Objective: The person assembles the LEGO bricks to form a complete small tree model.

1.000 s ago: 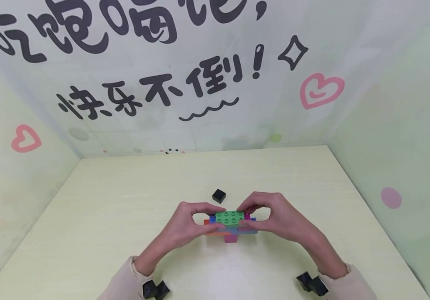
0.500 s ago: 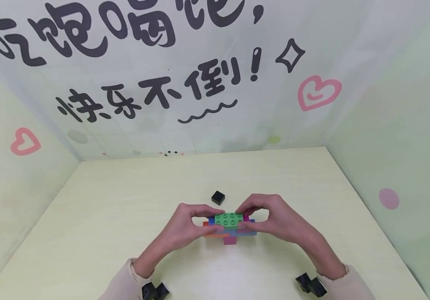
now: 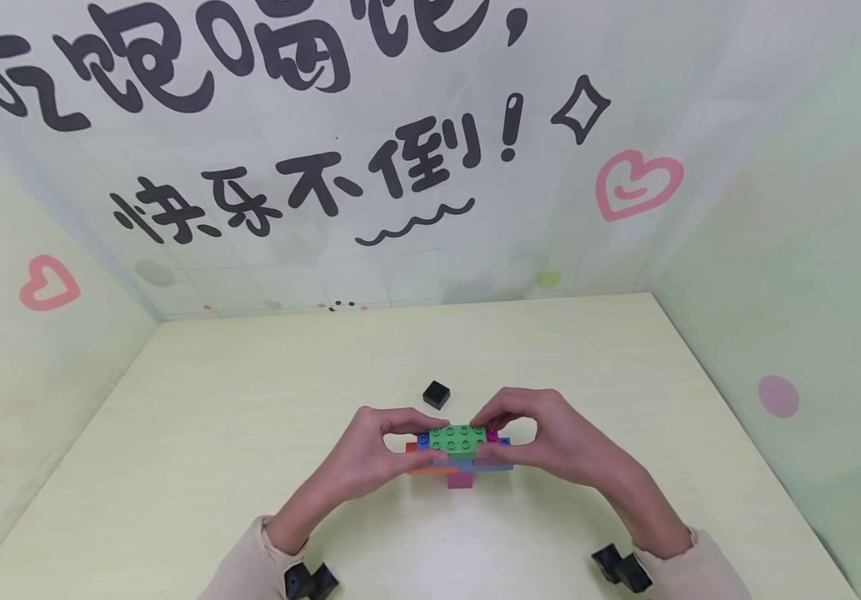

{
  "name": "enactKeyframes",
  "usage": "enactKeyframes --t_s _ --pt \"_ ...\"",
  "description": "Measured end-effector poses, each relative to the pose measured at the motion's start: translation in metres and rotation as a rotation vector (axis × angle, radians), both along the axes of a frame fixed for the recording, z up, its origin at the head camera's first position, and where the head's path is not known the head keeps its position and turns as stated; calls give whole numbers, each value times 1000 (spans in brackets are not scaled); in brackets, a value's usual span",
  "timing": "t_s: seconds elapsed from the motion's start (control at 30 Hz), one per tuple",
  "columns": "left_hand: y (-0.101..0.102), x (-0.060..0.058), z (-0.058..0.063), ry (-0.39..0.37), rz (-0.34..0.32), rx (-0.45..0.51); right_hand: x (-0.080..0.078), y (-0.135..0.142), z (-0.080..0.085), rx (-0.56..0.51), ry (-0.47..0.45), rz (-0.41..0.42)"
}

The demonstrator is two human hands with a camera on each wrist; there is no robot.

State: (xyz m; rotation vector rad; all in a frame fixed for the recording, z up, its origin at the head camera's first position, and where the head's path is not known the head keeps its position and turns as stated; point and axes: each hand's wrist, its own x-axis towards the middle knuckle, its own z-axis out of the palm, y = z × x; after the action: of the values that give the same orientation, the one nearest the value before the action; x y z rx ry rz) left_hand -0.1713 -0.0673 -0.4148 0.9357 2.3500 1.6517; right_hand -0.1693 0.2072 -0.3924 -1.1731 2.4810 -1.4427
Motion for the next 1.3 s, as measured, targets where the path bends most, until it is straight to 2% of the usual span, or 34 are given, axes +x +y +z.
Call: enactKeyframes --t_s 0.33,0.63,0.77,0.87,1.0,1.13,1.3 --pt "1 0 -1 2 6 5 0 -1 -3 27 16 -12" --pt "2 -1 -2 22 8 13 -2 -3 -13 40 60 26" --pt "-2 -5 -2 -21 -3 30 -1 -4 -11 48 49 12" --pt "-8 -15 -5 -75 21 75 0 -5 -10 65 31 -8" --pt "-15 -35 -14 -106 119 118 1 -6 -9 92 -2 -35" --pt "-15 -56 -30 -125 185 109 2 -6 -10 101 -22 -40" --pt "-7 -74 -45 -142 202 52 2 -6 -9 102 -17 -43"
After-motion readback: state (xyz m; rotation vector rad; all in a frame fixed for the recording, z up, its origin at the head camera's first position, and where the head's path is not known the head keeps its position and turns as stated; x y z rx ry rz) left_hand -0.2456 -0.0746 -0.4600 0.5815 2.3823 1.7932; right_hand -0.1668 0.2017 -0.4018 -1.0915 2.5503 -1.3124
